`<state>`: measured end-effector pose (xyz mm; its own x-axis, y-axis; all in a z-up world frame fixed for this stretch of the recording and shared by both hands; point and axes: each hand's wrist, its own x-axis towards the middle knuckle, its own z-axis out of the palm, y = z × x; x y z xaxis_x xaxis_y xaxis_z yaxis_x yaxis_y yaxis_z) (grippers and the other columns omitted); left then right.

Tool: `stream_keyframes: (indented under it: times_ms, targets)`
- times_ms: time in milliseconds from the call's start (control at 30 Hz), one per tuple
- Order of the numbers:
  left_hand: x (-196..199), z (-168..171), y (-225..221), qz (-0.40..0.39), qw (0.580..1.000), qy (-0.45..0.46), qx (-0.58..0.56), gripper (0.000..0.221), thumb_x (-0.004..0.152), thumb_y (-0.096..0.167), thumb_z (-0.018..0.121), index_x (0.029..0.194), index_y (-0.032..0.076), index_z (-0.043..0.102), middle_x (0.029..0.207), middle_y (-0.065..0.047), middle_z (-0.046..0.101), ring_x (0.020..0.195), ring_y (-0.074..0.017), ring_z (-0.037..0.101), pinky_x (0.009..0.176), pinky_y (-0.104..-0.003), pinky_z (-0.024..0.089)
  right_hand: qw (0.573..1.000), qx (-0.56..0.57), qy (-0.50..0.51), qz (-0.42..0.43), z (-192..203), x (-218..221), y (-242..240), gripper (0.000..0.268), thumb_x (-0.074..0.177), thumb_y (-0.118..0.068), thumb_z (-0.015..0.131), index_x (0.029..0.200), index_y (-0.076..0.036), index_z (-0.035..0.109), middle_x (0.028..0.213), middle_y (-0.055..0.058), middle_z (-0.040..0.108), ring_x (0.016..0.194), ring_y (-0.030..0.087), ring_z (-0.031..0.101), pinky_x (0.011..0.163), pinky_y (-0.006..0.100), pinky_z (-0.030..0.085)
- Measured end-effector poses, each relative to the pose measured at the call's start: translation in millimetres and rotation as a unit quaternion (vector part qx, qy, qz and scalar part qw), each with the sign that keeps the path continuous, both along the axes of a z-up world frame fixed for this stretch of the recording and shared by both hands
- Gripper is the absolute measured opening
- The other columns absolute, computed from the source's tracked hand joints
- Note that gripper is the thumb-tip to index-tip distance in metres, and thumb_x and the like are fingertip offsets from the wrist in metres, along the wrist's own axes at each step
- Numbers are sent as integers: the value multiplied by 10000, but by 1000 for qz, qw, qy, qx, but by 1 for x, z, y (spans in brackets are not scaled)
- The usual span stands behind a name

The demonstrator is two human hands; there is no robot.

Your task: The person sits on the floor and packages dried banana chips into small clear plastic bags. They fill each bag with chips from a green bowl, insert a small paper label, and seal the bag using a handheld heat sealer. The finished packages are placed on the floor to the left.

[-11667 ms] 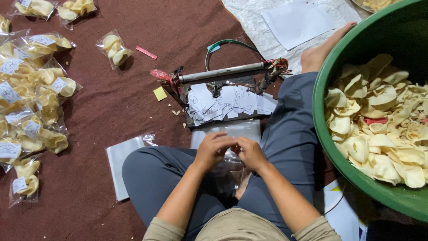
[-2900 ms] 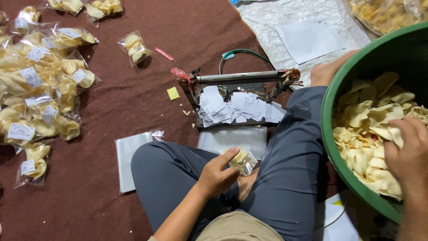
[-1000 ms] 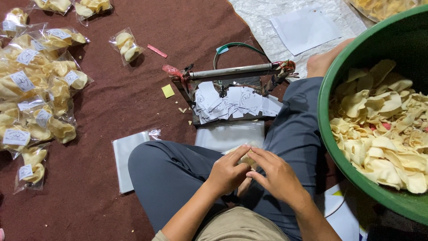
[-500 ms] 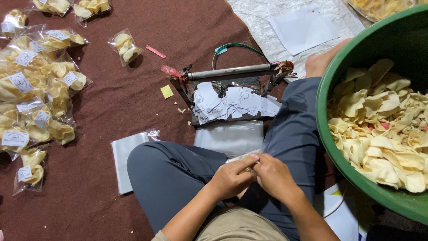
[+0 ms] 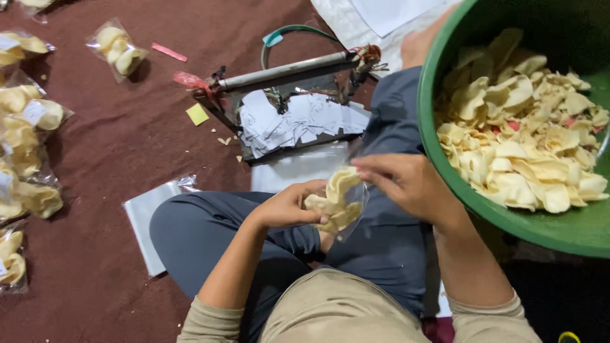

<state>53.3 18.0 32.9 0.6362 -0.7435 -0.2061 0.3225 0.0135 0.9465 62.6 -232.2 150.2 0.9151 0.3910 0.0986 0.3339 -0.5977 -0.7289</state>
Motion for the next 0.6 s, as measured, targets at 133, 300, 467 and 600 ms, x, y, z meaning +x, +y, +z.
stream_keyframes:
  times_ms: [133,300,467,600]
  targets:
    - [-5,-18,-9,35,999,26,-26,626,832,67,809,1422,69,600,1235,-150,731,1054,-208,674,864,-433,601,984,103,140,-39,-16,4,-31,403,982,-358,578,1288,-126,699,1011,125,802,750,219,777,623,295,586]
    - [0,-1,-12,61,973,-168,149,611,805,114,793,1395,130,636,1146,-163,769,1047,-450,711,878,-552,553,979,75,167,-93,4,8,-37,184,1001,-142,622,1123,-91,750,855,108,812,541,158,741,496,223,547]
    - [-5,-21,-10,68,971,-152,170,656,807,180,810,1427,271,615,1216,-72,770,1066,-365,738,887,-458,561,977,-179,66,91,6,13,-23,467,715,-115,844,1169,-206,775,1236,7,770,1154,343,680,913,464,564]
    - [-11,-45,-9,77,987,-83,116,637,771,191,867,1372,209,657,1101,-58,798,980,-184,719,845,-366,574,978,-181,-5,99,-43,15,-19,320,807,-146,789,1123,-196,792,1030,47,781,1059,317,690,891,416,579]
